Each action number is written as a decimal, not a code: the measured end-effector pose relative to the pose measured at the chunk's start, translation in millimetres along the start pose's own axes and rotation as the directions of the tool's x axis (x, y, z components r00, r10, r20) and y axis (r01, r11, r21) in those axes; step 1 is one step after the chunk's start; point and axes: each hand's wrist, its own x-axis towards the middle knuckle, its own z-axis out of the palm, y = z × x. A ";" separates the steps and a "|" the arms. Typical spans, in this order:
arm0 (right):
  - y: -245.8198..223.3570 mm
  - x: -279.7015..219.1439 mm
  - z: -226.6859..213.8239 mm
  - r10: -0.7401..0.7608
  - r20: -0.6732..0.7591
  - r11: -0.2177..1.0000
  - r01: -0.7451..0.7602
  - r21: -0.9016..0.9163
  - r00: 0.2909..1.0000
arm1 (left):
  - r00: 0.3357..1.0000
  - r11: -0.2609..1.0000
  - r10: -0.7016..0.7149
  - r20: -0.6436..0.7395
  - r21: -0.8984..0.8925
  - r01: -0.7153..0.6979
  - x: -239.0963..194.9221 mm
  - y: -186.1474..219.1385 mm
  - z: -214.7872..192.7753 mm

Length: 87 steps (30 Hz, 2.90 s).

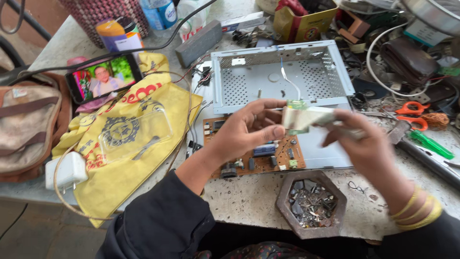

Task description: The person sits at a cluttered workbench and manipulates a small cylindrical component with wire, then opens a wallet and places it on the table. The person picks up a circuit board and uses pliers to remove components from the board.

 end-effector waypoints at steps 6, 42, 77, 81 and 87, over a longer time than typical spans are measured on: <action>12.5 19.7 -67.0 -0.026 -0.062 0.975 0.039 0.218 0.998 | 0.970 0.912 0.088 -0.228 0.411 0.014 -8.4 25.6 -24.6; -43.4 -92.4 -0.5 -0.376 -0.113 0.785 0.252 -0.566 0.919 | 0.968 0.132 -0.163 -0.192 0.968 0.214 -28.2 26.1 -30.9; -59.2 -107.1 39.5 -0.078 -0.001 0.983 0.077 -0.166 0.997 | 0.854 0.753 -0.316 -0.413 0.439 0.491 -57.3 39.9 -60.3; -54.1 -109.2 38.5 -0.036 -0.011 0.984 0.034 -0.173 0.999 | 0.912 0.934 -0.320 -0.258 0.073 0.349 -59.7 35.6 -61.0; -45.8 -111.9 39.9 -0.041 -0.023 0.999 0.040 -0.036 0.999 | 0.870 0.943 -0.300 -0.390 -0.261 0.207 -62.4 26.0 -50.3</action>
